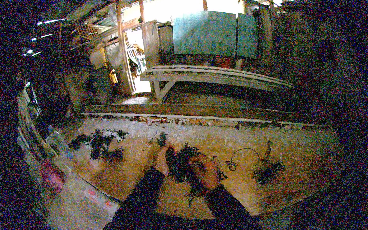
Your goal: The person sorts and bundles black cables on a wooden workbench. They gather loose cables, align them, and tie them into neat bundles using small ties, placing finished bundles aside on the table.
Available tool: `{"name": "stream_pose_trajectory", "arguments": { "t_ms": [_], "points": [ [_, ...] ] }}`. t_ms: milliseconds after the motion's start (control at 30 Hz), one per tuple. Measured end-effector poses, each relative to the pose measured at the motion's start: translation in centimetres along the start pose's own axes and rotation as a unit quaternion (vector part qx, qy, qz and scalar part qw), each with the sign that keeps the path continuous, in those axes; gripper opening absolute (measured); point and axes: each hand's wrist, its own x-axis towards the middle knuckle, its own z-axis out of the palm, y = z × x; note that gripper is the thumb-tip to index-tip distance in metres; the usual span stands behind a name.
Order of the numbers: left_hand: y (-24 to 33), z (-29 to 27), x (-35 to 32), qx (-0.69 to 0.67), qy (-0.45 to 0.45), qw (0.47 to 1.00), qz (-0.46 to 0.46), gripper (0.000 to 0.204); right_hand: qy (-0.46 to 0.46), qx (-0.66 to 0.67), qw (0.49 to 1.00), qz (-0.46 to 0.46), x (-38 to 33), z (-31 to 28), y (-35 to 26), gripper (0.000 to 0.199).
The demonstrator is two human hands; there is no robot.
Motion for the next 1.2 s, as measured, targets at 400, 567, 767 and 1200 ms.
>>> {"name": "stream_pose_trajectory", "arguments": {
  "t_ms": [400,567,767,1200],
  "points": [
    [1.5,-1.3,0.6,-0.084,0.025,0.995,0.037,0.024,-0.087,-0.289,0.948,-0.096,-0.3,0.9,1.5,0.019],
    [1.5,-1.3,0.5,-0.101,0.019,0.994,0.038,0.023,-0.096,-0.254,0.961,-0.047,0.0,0.4,1.3,0.018],
    [2.0,-1.0,0.2,-0.078,0.028,0.995,0.048,0.024,-0.073,-0.289,0.943,-0.146,-0.5,1.7,0.9,0.019],
    [1.7,-0.9,0.2,-0.086,0.044,0.995,0.015,0.025,-0.014,-0.109,0.992,-0.068,0.9,-0.4,1.5,0.015]
  ]
}}
